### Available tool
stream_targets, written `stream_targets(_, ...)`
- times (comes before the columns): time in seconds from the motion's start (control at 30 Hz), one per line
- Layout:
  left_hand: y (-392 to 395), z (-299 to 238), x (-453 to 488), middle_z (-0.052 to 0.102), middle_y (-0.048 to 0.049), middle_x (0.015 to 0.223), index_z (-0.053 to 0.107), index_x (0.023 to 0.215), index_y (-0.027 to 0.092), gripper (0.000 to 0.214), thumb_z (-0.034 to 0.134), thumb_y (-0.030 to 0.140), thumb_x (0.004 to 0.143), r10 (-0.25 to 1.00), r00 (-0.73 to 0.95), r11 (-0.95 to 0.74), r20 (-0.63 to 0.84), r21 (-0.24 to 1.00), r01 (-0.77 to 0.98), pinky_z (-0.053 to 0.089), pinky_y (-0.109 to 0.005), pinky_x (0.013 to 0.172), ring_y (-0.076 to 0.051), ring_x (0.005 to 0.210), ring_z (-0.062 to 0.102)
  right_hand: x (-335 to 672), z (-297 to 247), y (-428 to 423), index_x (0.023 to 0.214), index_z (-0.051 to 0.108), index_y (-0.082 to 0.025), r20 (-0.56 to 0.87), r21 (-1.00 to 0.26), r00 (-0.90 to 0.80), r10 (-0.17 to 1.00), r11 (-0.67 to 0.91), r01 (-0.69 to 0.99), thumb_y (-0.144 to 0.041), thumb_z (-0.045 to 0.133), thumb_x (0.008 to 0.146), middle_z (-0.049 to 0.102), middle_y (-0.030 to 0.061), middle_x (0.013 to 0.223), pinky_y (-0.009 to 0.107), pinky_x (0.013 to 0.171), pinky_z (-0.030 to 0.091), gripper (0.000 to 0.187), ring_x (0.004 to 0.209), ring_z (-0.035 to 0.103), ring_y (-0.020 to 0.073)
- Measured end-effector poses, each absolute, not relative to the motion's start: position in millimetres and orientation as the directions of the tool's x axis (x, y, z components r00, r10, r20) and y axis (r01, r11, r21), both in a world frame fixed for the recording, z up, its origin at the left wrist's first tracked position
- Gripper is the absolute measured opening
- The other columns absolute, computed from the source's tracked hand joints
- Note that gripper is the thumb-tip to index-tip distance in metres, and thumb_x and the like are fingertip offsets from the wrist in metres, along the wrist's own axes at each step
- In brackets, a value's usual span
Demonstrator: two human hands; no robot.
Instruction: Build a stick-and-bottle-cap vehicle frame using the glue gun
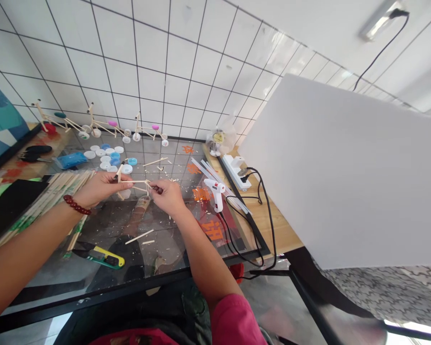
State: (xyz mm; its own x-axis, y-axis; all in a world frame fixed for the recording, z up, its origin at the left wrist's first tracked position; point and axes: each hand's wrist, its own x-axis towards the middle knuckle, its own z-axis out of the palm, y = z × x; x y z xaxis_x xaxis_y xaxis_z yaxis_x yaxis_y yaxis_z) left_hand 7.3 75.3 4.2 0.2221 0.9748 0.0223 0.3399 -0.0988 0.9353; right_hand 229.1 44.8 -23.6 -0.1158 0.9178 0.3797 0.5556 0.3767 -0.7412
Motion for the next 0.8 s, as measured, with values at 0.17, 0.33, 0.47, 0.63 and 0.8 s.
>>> stream_targets(0.17,75.5,4.8,7.3,0.079,-0.006,0.083,0.082,0.079,0.021,0.046,0.083,0.059,0.054,0.977,0.215,-0.081,0.009,0.941,0.329,0.049,-0.03,0.069,-0.022,0.076,0.065,228.1,-26.2,44.0,0.088,0.076,-0.02,0.356,-0.78,-0.086,0.93,0.347,0.52,-0.02,0.069,0.077,0.067,-0.0022,0.071,0.023,0.065,0.048,0.013,0.063,0.057,0.0108)
stream_targets(0.33,76.3,3.0,7.5,0.079,-0.0058,0.085,0.082,0.079,0.021,0.047,0.083,0.061,0.054,0.974,0.224,-0.088,0.014,0.942,0.325,0.05,-0.031,0.07,-0.023,0.078,0.066,228.8,-26.6,43.1,0.087,0.071,-0.02,0.329,-0.792,-0.091,0.94,0.327,0.515,-0.02,0.069,0.075,0.065,-0.0032,0.07,0.022,0.062,0.047,0.013,0.06,0.056,0.0101)
stream_targets(0.47,76.9,2.7,7.6,0.078,-0.0052,0.083,0.082,0.077,0.021,0.047,0.084,0.06,0.052,0.978,0.208,-0.073,0.006,0.946,0.317,0.049,-0.029,0.069,-0.022,0.077,0.066,230.4,-23.7,42.5,0.09,0.071,-0.021,0.381,-0.739,-0.071,0.922,0.35,0.575,-0.02,0.073,0.072,0.067,-0.0014,0.081,0.024,0.067,0.049,0.018,0.062,0.054,0.0102)
stream_targets(0.63,77.7,3.3,8.9,0.078,-0.006,0.083,0.081,0.077,0.02,0.052,0.087,0.062,0.047,0.977,0.212,-0.047,-0.016,0.955,0.292,0.049,-0.029,0.067,-0.021,0.077,0.065,231.4,-22.3,44.6,0.106,0.071,-0.021,0.382,-0.753,-0.04,0.923,0.336,0.565,-0.023,0.076,0.072,0.07,0.0037,0.105,0.025,0.066,0.05,0.034,0.059,0.051,0.0084)
stream_targets(0.8,77.9,1.0,10.7,0.078,-0.0059,0.083,0.08,0.075,0.021,0.05,0.088,0.061,0.045,0.978,0.207,-0.021,-0.026,0.974,0.226,0.05,-0.03,0.071,-0.021,0.079,0.066,230.0,-25.2,48.6,0.106,0.075,-0.021,0.309,-0.806,-0.079,0.948,0.305,0.508,-0.026,0.072,0.079,0.074,0.0013,0.096,0.024,0.062,0.047,0.028,0.055,0.049,0.0082)
